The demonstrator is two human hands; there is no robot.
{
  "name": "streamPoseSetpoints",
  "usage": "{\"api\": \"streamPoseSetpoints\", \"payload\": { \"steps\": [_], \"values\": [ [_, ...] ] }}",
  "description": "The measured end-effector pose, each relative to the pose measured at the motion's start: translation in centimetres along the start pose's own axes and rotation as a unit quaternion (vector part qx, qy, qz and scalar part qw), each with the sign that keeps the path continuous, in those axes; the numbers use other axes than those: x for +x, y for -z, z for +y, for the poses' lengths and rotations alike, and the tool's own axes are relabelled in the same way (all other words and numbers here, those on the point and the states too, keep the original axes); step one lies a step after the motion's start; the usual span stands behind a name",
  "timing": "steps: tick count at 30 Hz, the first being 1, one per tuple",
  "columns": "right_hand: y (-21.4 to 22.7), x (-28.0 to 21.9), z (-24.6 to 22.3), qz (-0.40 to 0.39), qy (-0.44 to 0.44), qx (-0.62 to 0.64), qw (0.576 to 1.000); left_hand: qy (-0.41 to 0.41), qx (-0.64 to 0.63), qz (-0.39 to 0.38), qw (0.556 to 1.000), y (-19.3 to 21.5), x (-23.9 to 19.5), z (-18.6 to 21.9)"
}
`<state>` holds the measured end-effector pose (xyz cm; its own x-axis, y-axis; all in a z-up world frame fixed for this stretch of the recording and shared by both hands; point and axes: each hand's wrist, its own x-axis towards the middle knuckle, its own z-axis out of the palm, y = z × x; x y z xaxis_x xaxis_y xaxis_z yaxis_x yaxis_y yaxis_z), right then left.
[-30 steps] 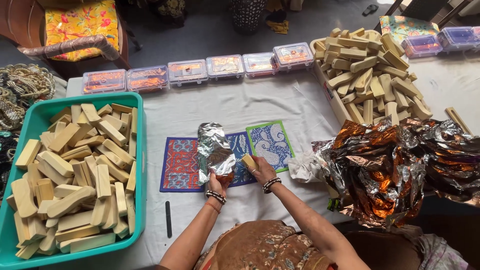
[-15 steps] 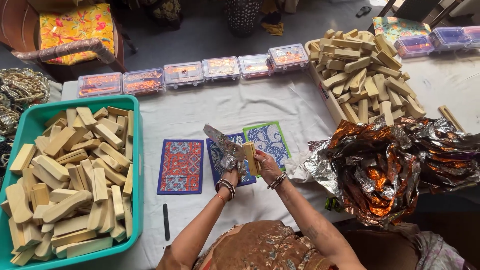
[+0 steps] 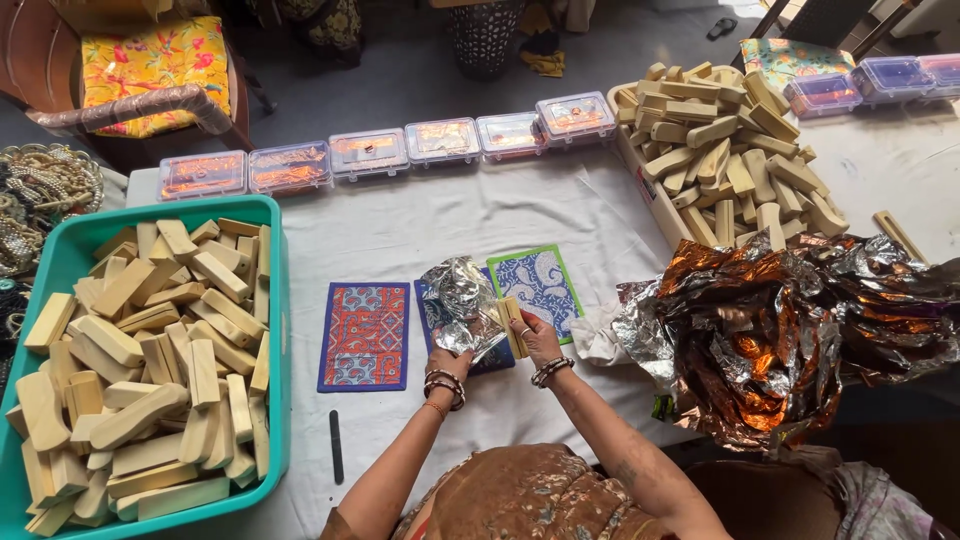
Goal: The person picks up small wooden blocks from a pile and wraps them individually in shiny metallic foil. They fold the foil around each block and place the wrapped items on the table.
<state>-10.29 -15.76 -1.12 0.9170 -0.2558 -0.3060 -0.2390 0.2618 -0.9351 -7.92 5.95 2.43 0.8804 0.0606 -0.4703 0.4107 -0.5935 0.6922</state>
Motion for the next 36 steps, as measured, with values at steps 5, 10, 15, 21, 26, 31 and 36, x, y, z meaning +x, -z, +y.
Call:
{"api": "streamPoseSetpoints", "payload": {
  "steps": [5, 10, 15, 21, 26, 31, 36],
  "values": [
    [0.6, -1.4, 0.5, 0.051, 0.005, -0.065, 0.997, -0.267, 0.076, 0.227, 0.933, 1.7, -2.4, 1.7],
    [1.3, -2.2, 1.1, 0.047, 0.028, -0.099, 0.994, -0.504, 0.266, 0.135, 0.81, 2.1, -2.6, 2.6],
    [2.1, -1.2, 1.6, 0.051, 0.039, -0.126, 0.99, -0.41, 0.232, -0.084, 0.878, -1.8, -0.2, 1.6],
    [3.3, -1.1, 1.2, 0.059, 0.026, -0.122, 0.99, -0.324, 0.253, -0.012, 0.912, -5.6, 1.6, 1.1],
    [5.8, 0.3, 2.3, 0.066, 0.006, -0.084, 0.994, -0.294, 0.29, -0.029, 0.91, -4.2, -0.3, 3.7],
    [8.6, 2.4, 4.0, 0.066, -0.019, -0.039, 0.997, -0.306, 0.353, -0.027, 0.884, -6.4, 1.2, 1.4],
    [10.6, 4.6, 6.8, 0.048, -0.059, -0.02, 0.997, -0.257, 0.418, -0.098, 0.866, -2.8, -3.9, 6.7]
  ]
}}
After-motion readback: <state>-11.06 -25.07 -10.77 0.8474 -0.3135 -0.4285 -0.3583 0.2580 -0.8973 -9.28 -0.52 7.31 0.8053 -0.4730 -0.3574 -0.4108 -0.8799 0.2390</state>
